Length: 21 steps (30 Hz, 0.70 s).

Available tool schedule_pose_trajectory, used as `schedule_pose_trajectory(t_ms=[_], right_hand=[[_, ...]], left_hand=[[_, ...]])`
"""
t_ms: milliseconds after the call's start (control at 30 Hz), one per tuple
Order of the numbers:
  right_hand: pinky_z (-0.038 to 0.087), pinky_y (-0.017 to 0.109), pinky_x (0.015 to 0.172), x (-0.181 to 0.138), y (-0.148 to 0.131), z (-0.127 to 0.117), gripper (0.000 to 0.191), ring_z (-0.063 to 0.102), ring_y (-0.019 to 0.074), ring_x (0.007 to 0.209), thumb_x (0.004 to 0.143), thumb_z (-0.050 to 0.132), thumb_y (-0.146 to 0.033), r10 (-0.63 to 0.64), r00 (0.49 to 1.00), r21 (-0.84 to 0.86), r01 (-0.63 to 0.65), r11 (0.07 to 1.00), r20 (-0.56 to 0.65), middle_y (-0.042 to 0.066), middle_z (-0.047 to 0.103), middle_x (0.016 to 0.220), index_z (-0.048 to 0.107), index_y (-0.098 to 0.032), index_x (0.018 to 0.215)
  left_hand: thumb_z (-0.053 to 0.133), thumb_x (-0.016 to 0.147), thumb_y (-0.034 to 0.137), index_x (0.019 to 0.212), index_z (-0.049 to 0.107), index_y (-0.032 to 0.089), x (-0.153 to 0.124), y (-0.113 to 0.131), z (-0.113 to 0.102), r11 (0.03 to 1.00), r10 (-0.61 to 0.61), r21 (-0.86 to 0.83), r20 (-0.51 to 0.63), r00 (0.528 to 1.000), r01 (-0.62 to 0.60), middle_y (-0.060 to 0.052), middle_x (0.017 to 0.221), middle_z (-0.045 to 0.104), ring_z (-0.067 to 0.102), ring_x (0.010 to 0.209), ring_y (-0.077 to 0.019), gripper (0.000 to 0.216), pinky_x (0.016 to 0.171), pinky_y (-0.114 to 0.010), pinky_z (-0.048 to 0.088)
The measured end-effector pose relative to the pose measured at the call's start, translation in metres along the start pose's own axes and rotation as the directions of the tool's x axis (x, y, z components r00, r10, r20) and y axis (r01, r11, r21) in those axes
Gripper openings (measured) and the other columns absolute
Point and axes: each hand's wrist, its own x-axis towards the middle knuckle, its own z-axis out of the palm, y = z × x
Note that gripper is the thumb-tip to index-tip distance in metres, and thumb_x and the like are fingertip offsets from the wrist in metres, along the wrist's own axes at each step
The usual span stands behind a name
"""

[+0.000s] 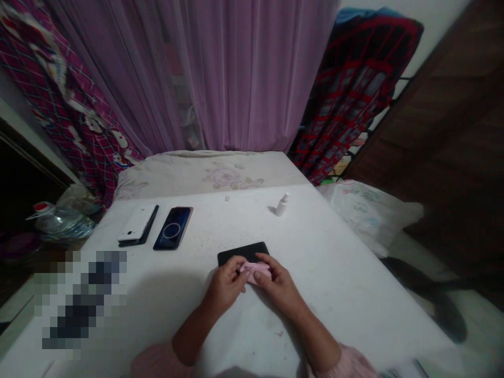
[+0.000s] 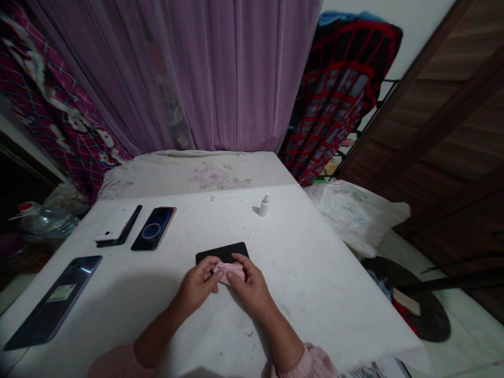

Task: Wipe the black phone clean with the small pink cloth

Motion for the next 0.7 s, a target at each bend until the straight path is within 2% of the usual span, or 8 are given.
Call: schedule_pose_trajectory(t_ms=[100, 167, 267, 400, 467, 567, 633, 700], right_hand=[[0.044, 0.025, 0.06, 0.0021, 0.0008, -0.0021, 0.036, 0.056, 0.0131, 0.062, 0.063, 0.084, -0.041, 0.074, 0.996, 0.08, -0.077, 0.994, 0.047, -0.001, 0.065, 0.072, 0.069, -0.02, 0.087], [0.04, 0.023, 0.056, 0.0014, 0.0005, -0.0027, 0.031, 0.052, 0.0111, 0.058, 0.062, 0.084, -0.039, 0.102, 0.991, 0.128, -0.112, 0.985, 0.084, -0.003, 0.062, 0.067, 0.068, -0.02, 0.08], [0.039, 0.022, 0.055, -0.0009, -0.0004, -0.0016, 0.028, 0.052, 0.0101, 0.056, 0.063, 0.084, -0.034, 0.11, 0.988, 0.207, -0.13, 0.97, 0.105, -0.003, 0.064, 0.068, 0.07, -0.021, 0.082], [0.045, 0.024, 0.061, -0.0015, 0.0002, 0.0006, 0.04, 0.061, 0.0132, 0.067, 0.06, 0.086, -0.029, 0.102, 0.989, 0.288, -0.128, 0.949, 0.103, 0.001, 0.072, 0.084, 0.074, -0.025, 0.097], [0.047, 0.024, 0.061, -0.0005, 0.0013, 0.0006, 0.03, 0.063, 0.0134, 0.066, 0.06, 0.086, -0.029, 0.09, 0.989, 0.294, -0.123, 0.948, 0.121, 0.002, 0.074, 0.081, 0.076, -0.024, 0.087], [0.049, 0.026, 0.065, 0.001, 0.0031, -0.0005, 0.012, 0.066, 0.0153, 0.071, 0.063, 0.083, -0.029, 0.039, 0.989, 0.269, -0.077, 0.96, 0.143, 0.005, 0.076, 0.085, 0.075, -0.021, 0.064], [0.052, 0.029, 0.071, 0.0016, 0.0053, -0.0013, 0.01, 0.069, 0.0181, 0.078, 0.067, 0.079, -0.029, -0.023, 0.993, 0.22, -0.004, 0.976, 0.117, 0.006, 0.076, 0.092, 0.075, -0.022, 0.062], [0.054, 0.032, 0.078, 0.0018, 0.009, -0.0019, 0.006, 0.07, 0.0203, 0.085, 0.071, 0.074, -0.027, -0.118, 0.991, 0.102, 0.111, 0.989, 0.065, 0.007, 0.076, 0.095, 0.077, -0.024, 0.066]], left_hand=[[0.061, 0.083, 0.042, 0.093, 0.059, 0.021, -0.0035, 0.0032, -0.0007, 0.994, 0.048, 0.098, 0.013, 0.999, -0.049, 0.006, 0.063, 0.056, 0.052, 0.047, -0.0088, 0.023, 0.046, -0.019, 0.04], [0.057, 0.085, 0.039, 0.093, 0.06, 0.022, -0.0058, 0.0066, -0.0006, 0.987, 0.048, 0.153, 0.036, 0.998, -0.053, 0.008, 0.053, 0.051, 0.05, 0.044, -0.0095, 0.019, 0.045, -0.018, 0.037], [0.055, 0.086, 0.04, 0.091, 0.06, 0.021, -0.0081, 0.0094, -0.0001, 0.989, 0.038, 0.138, 0.054, 0.998, -0.045, 0.008, 0.048, 0.048, 0.049, 0.042, -0.0101, 0.02, 0.046, -0.019, 0.035], [0.053, 0.086, 0.04, 0.093, 0.062, 0.021, -0.0091, 0.0085, 0.0001, 0.99, 0.059, 0.127, 0.058, 0.997, -0.066, 0.008, 0.052, 0.05, 0.049, 0.043, -0.0097, 0.022, 0.047, -0.019, 0.036], [0.053, 0.087, 0.039, 0.093, 0.064, 0.02, -0.0089, 0.0074, 0.0, 0.988, 0.087, 0.125, 0.066, 0.994, -0.095, 0.007, 0.051, 0.05, 0.048, 0.044, -0.0092, 0.023, 0.047, -0.019, 0.037], [0.052, 0.086, 0.044, 0.092, 0.064, 0.02, -0.0075, 0.0064, 0.0002, 0.995, 0.083, 0.054, 0.078, 0.993, -0.088, 0.007, 0.054, 0.051, 0.044, 0.041, -0.0074, 0.028, 0.043, -0.018, 0.035], [0.051, 0.086, 0.049, 0.096, 0.063, 0.019, -0.0063, 0.007, 0.0001, 1.0, 0.023, 0.005, 0.088, 0.996, -0.023, 0.007, 0.054, 0.051, 0.038, 0.037, -0.0063, 0.034, 0.037, -0.017, 0.029], [0.052, 0.084, 0.053, 0.104, 0.059, 0.019, -0.0054, 0.0087, -0.0006, 0.998, -0.047, -0.027, 0.09, 0.995, 0.05, 0.007, 0.055, 0.053, 0.038, 0.036, -0.0067, 0.04, 0.033, -0.016, 0.024]])
